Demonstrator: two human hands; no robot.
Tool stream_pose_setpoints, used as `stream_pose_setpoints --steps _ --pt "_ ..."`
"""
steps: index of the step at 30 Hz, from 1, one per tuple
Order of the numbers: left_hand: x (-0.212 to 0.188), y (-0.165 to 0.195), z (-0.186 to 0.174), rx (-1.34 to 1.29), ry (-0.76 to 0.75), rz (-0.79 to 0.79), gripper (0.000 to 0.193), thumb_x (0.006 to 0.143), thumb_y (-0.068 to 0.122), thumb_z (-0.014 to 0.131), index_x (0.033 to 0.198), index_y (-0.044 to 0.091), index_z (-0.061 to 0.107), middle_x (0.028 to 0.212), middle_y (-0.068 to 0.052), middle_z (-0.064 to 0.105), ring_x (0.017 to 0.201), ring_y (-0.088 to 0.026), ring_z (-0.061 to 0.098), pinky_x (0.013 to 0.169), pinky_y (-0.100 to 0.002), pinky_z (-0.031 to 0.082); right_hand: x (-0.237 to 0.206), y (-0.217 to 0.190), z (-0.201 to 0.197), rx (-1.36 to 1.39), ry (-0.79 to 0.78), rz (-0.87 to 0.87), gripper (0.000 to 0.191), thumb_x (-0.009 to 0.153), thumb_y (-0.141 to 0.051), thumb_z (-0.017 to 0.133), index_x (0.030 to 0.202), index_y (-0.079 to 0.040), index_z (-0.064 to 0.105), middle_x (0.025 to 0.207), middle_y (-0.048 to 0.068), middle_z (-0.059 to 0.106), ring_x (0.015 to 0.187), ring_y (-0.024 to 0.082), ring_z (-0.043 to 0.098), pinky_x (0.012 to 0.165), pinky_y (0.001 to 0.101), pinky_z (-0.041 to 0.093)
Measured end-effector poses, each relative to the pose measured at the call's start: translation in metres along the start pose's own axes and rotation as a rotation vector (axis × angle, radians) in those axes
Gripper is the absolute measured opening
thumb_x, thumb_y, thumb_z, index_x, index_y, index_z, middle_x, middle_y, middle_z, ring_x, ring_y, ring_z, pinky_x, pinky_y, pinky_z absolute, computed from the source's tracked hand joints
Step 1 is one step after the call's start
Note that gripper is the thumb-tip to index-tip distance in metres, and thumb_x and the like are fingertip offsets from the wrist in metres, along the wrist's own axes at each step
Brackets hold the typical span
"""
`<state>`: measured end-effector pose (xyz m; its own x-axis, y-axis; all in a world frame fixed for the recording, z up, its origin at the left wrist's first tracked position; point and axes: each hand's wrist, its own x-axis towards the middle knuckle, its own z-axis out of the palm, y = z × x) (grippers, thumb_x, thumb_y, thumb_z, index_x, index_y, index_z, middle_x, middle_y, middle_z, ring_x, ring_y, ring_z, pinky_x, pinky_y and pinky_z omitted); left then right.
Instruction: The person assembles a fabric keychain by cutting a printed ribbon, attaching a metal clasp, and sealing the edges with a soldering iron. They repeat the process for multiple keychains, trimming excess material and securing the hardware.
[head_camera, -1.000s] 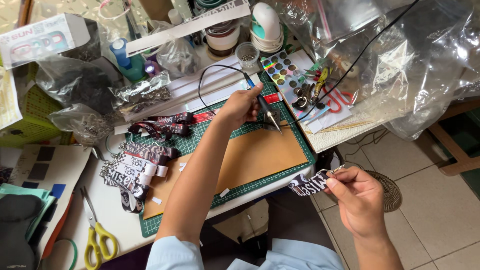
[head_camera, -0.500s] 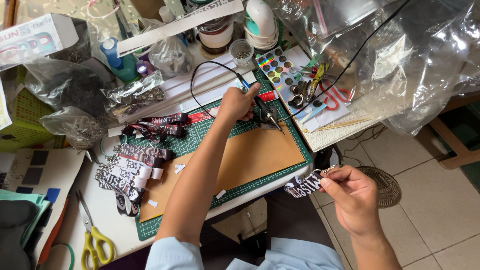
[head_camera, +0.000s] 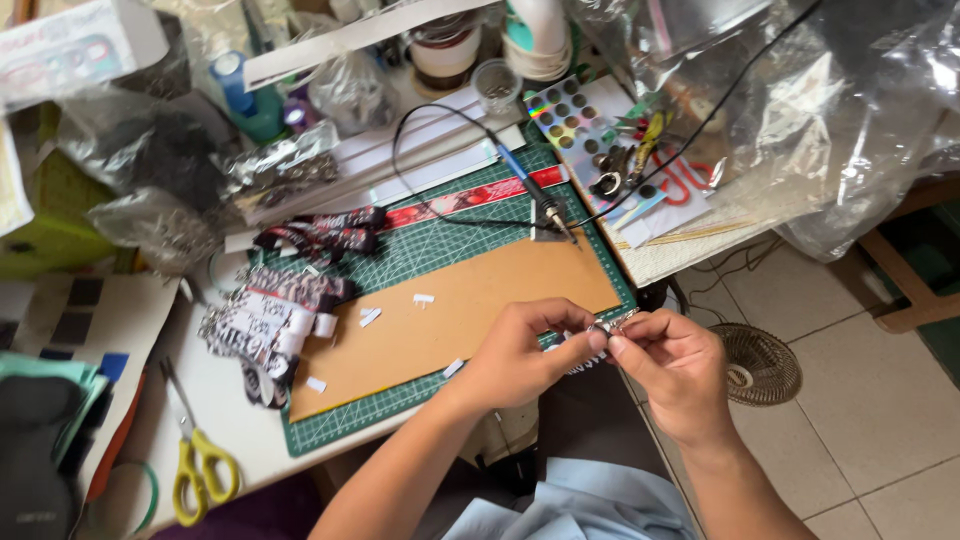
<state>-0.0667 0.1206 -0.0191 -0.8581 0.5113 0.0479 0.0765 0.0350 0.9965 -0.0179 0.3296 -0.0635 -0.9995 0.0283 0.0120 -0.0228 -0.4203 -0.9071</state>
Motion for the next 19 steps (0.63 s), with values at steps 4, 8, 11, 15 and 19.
stream_pose_setpoints --steps 4,8,11,15,19 --pt "-0.016 0.006 0.003 0.142 0.089 0.087 0.02 0.102 0.02 0.067 0.102 0.0 0.068 0.086 -0.001 0.071 0.081 -0.009 0.068 0.073 -0.029 0.055 -0.001 0.0 0.014 -0.088 -0.002 -0.035 0.011 0.091 0.009 0.068 0.101 0.006 0.065 0.103 0.013 0.07 0.09 0.016 0.069 0.084 0.03 0.059" --pt "-0.029 0.005 0.008 0.002 0.159 -0.016 0.022 0.106 0.02 0.063 0.108 0.0 0.071 0.087 -0.003 0.069 0.08 -0.011 0.062 0.073 -0.029 0.053 0.0 -0.001 0.018 0.034 -0.027 0.057 0.009 0.092 0.008 0.068 0.1 0.006 0.065 0.102 0.014 0.07 0.088 0.017 0.069 0.08 0.0303 0.058" --pt "-0.035 0.005 0.002 -0.22 0.148 -0.031 0.025 0.109 0.021 0.057 0.113 0.001 0.071 0.095 -0.003 0.07 0.088 -0.01 0.061 0.08 -0.027 0.051 0.006 -0.004 0.02 0.063 -0.051 0.087 0.009 0.092 0.007 0.068 0.1 0.006 0.065 0.1 0.015 0.07 0.086 0.018 0.069 0.08 0.0304 0.058" --pt "-0.041 0.002 0.0 -0.122 0.218 0.117 0.019 0.098 0.017 0.069 0.107 0.0 0.071 0.099 -0.006 0.073 0.093 -0.014 0.068 0.085 -0.027 0.054 0.005 -0.006 0.025 -0.003 -0.13 0.117 0.011 0.094 0.005 0.067 0.105 0.008 0.066 0.102 0.017 0.07 0.088 0.02 0.069 0.083 0.0329 0.057" --pt "-0.05 -0.003 -0.001 -0.125 0.393 0.186 0.022 0.098 0.018 0.073 0.109 -0.001 0.07 0.108 -0.008 0.072 0.103 -0.017 0.066 0.092 -0.029 0.052 0.008 0.0 0.053 0.01 -0.286 -0.003 0.046 0.098 -0.016 0.069 0.134 0.005 0.05 0.131 0.018 0.061 0.122 0.024 0.061 0.11 0.0379 0.047"
